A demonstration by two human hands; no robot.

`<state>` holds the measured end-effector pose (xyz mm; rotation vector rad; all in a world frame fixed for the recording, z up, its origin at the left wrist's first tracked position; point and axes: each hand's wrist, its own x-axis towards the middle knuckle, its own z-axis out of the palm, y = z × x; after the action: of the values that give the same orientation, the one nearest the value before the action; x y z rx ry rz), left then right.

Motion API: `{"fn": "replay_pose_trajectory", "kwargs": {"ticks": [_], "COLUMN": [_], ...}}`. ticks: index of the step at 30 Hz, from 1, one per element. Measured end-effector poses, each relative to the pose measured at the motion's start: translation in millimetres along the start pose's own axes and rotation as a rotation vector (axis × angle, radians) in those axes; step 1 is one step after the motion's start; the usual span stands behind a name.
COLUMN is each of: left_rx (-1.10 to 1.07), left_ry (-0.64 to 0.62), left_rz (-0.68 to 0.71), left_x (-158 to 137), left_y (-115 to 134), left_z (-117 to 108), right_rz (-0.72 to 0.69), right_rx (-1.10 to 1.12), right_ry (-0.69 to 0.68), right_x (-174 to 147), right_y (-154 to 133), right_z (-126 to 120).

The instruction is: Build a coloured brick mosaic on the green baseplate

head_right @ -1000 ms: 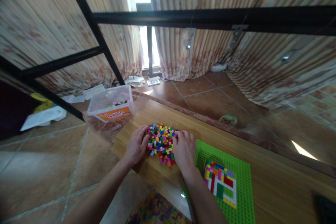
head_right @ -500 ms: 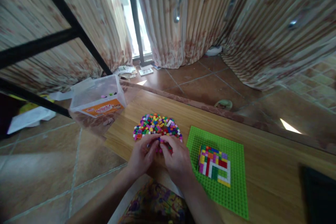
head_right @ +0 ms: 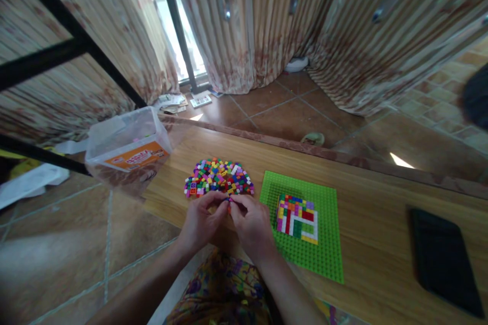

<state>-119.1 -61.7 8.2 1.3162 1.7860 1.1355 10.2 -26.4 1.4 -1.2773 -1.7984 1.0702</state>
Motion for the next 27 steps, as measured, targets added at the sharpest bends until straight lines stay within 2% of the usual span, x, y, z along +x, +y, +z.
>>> {"fn": "replay_pose_trajectory", "kwargs": {"ticks": [4,9,15,17,20,23,27], "left_rx": [0.052,0.270,0.470,0.477,0.447,0.382,0.304], "left_ry": [0.053,0.079,0.116,0.128,0.141,0.129,0.119], "left_rz": [0.034,0.143,0.219,0.231,0.256,0.289,0.279], "left_x": [6.3,26.5,39.2,38.0,34.0,28.3,16.9], "left_y": [-4.2,-14.8,-21.9,-22.5,-21.7,-19.4,-17.6], "left_z": [-1.6,-9.4,-7.8,-7.8,-11.0,-17.1,-25.0], "right_rz": [-0.059,-0.137,-0.207,-0.210,-0.192,-0.158,-0.146], "right_rx": [-0.146,-0.384,-0.429,-0.416,-0.408,-0.484,-0.567], "right_ry": [0.072,0.080,0.177,0.162,0.067,-0.013,0.001], "right_x": [7.2,15.9,6.5,-1.1,-13.2,-20.3,-19.4], "right_y": [7.4,22.7,28.1,26.0,21.8,19.3,18.8], "right_z": [1.7,5.7,8.5,7.0,7.7,13.6,21.0]}}
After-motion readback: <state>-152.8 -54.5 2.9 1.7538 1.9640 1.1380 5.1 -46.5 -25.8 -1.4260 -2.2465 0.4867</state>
